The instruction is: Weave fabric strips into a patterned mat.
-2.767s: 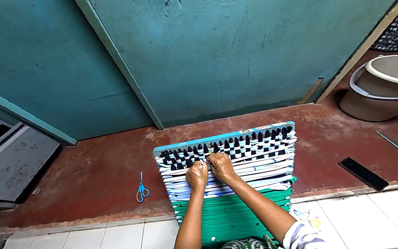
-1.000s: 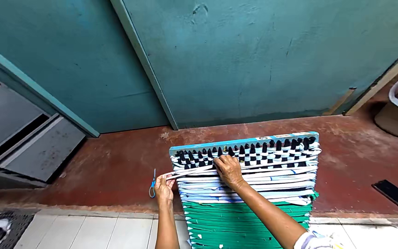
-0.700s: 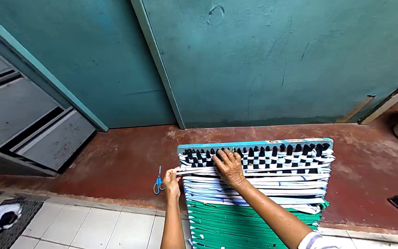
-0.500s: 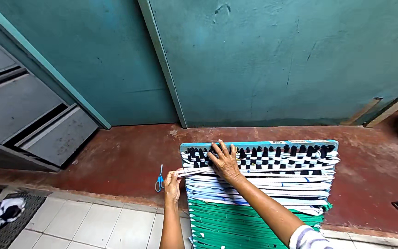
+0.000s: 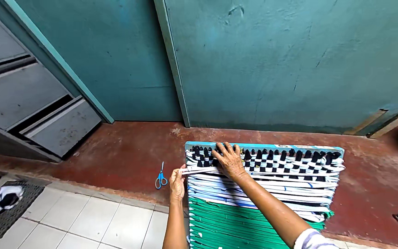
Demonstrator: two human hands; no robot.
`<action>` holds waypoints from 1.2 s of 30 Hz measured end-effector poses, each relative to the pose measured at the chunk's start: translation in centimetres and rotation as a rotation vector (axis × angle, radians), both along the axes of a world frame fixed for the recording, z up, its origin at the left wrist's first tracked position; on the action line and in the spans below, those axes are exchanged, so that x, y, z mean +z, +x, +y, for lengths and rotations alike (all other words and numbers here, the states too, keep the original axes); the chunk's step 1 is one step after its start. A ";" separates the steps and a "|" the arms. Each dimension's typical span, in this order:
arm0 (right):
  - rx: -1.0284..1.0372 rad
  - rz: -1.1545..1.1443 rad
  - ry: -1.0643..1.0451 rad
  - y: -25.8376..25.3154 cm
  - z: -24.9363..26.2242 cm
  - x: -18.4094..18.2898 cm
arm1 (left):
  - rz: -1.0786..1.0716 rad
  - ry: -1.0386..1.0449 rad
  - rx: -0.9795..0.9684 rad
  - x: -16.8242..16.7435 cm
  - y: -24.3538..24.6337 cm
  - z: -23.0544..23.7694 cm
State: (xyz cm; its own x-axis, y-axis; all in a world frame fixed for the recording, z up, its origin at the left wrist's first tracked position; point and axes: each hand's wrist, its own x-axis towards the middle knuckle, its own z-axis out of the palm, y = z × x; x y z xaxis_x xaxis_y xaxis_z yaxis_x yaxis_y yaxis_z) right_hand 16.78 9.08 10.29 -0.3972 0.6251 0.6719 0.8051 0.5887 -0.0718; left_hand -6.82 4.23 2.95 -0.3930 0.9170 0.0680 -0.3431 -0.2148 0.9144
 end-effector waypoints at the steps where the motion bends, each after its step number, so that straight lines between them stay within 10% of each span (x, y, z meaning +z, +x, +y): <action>1: 0.029 0.002 -0.056 0.1 -0.2 0.5 | 0.016 -0.011 0.000 0.2 0.0 0.1; 29: -0.041 0.009 0.179 -3.4 1.8 -0.8 | 0.018 -0.081 0.012 0.9 0.2 0.1; 36: 0.009 0.019 -0.048 -3.8 -0.1 1.7 | 0.070 -0.112 0.031 1.1 0.5 0.0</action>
State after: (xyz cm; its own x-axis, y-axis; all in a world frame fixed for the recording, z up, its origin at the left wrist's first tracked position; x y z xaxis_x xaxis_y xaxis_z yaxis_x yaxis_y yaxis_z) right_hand 13.00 8.97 11.95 -0.3904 0.6533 0.6487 0.7978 0.5917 -0.1158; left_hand -6.37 4.22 4.04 -0.4193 0.9078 -0.0057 -0.2722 -0.1198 0.9548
